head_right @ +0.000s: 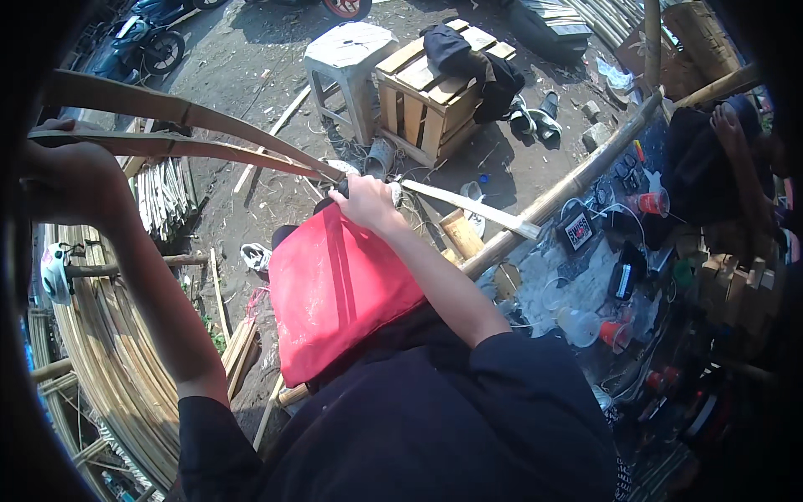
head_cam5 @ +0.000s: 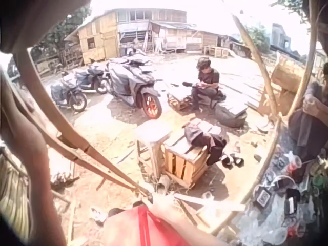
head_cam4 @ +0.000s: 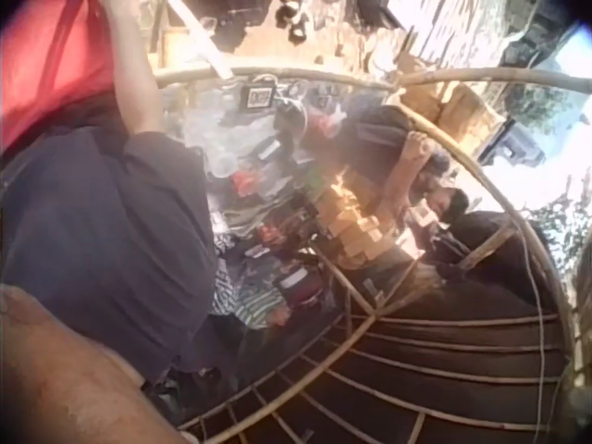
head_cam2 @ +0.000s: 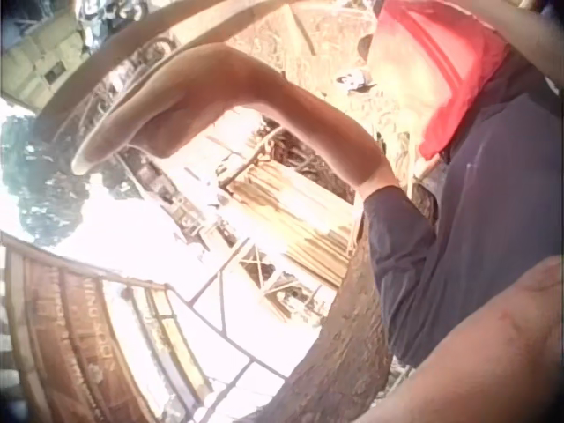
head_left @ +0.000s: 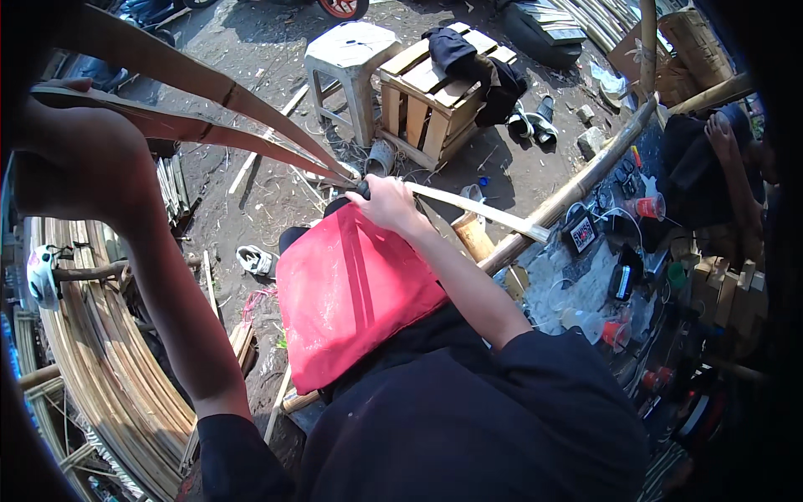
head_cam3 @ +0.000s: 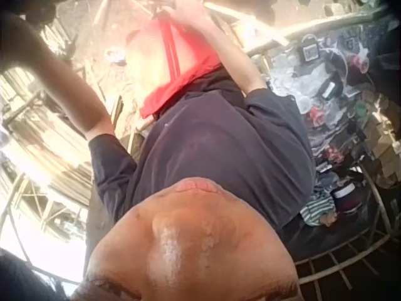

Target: The person scrapes bamboo sticks with a machete, bends them by hand, splits bamboo strips lengthwise using a knife, and carves the bamboo with the blade.

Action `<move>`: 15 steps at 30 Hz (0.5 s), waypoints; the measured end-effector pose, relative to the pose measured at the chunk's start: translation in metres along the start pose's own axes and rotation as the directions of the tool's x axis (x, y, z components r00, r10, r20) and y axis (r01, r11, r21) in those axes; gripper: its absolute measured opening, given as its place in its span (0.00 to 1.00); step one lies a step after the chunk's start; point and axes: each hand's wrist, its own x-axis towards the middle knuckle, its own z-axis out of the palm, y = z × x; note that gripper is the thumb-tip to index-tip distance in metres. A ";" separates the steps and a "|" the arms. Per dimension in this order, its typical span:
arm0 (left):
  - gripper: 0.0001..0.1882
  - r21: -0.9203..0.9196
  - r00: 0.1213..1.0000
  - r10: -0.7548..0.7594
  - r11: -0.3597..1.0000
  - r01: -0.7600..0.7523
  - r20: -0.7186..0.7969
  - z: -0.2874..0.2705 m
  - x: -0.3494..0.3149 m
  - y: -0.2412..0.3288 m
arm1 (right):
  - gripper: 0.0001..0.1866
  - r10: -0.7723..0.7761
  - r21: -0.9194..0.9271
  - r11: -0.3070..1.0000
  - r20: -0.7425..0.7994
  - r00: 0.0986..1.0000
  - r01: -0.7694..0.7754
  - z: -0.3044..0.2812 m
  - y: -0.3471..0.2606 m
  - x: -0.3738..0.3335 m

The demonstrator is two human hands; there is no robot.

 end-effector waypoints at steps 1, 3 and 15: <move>0.21 0.114 1.000 0.003 0.993 0.000 -0.026 0.026 -0.019 0.001 | 0.26 0.066 -0.071 0.995 -0.002 0.998 -0.066 -0.001 0.029 0.006; 0.12 0.353 0.998 0.063 0.934 -0.061 0.006 0.047 -0.029 -0.005 | 0.29 0.116 0.050 0.992 0.041 0.992 -0.118 -0.008 0.052 0.015; 0.03 0.603 0.982 -0.051 0.795 -0.070 0.181 0.068 -0.143 -0.230 | 0.21 -0.114 -0.034 0.991 0.328 0.938 0.132 0.133 0.016 0.179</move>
